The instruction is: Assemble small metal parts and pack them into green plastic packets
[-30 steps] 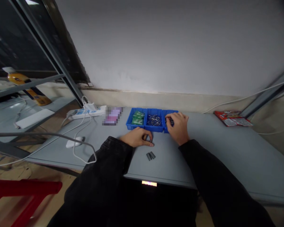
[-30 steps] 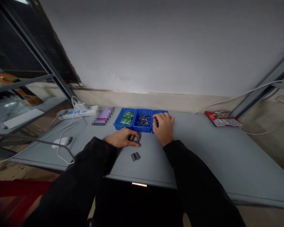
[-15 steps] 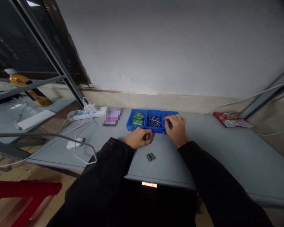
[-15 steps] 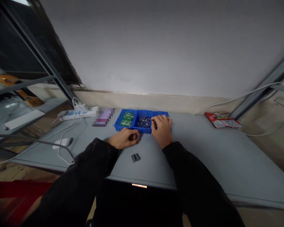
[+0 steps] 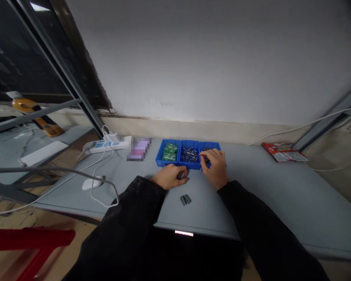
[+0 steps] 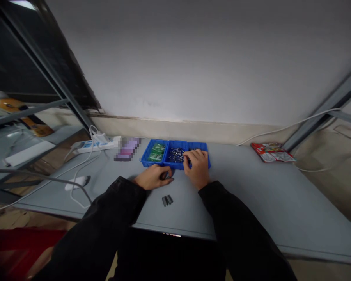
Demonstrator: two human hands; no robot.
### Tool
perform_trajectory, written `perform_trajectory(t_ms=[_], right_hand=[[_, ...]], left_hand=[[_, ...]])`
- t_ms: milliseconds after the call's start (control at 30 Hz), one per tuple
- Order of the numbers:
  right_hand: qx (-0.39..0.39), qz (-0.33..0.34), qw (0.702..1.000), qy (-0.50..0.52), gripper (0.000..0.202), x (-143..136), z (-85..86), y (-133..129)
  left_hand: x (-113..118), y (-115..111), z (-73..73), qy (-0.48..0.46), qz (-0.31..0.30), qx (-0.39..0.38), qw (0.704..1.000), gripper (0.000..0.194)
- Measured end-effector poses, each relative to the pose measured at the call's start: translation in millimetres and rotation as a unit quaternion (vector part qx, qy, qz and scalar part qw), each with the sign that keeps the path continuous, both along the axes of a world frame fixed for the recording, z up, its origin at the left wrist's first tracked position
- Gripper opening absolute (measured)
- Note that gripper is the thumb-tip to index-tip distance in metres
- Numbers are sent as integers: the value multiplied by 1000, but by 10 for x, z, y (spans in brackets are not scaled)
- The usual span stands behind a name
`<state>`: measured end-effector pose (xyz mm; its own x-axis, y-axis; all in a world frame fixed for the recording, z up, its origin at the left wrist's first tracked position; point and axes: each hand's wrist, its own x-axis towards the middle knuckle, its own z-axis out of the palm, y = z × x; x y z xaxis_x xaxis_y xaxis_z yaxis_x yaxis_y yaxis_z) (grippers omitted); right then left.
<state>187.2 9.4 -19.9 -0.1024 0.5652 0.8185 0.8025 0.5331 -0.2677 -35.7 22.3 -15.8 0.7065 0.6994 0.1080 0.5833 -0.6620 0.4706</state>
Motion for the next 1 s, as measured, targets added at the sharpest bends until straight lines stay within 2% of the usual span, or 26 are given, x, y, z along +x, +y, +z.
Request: perform_trajectory(t_ms=[200,367,600,1000], right_hand=[[66,1,997,32,11,55,18,-30],[106,-15,993,58,11,106,32,-34],[87,-3,994,60,12,94,11,-25],[57,14,997,57,12,86,21,-44]], left_hand=[[-8,-38,-10,8,5,18,1000,10],[-2,-28,3,-19,14,1,1000,5],[7,-39,39,-29,20,-12,999,24],[-7,-15,4,-43,0,-13,999,18]])
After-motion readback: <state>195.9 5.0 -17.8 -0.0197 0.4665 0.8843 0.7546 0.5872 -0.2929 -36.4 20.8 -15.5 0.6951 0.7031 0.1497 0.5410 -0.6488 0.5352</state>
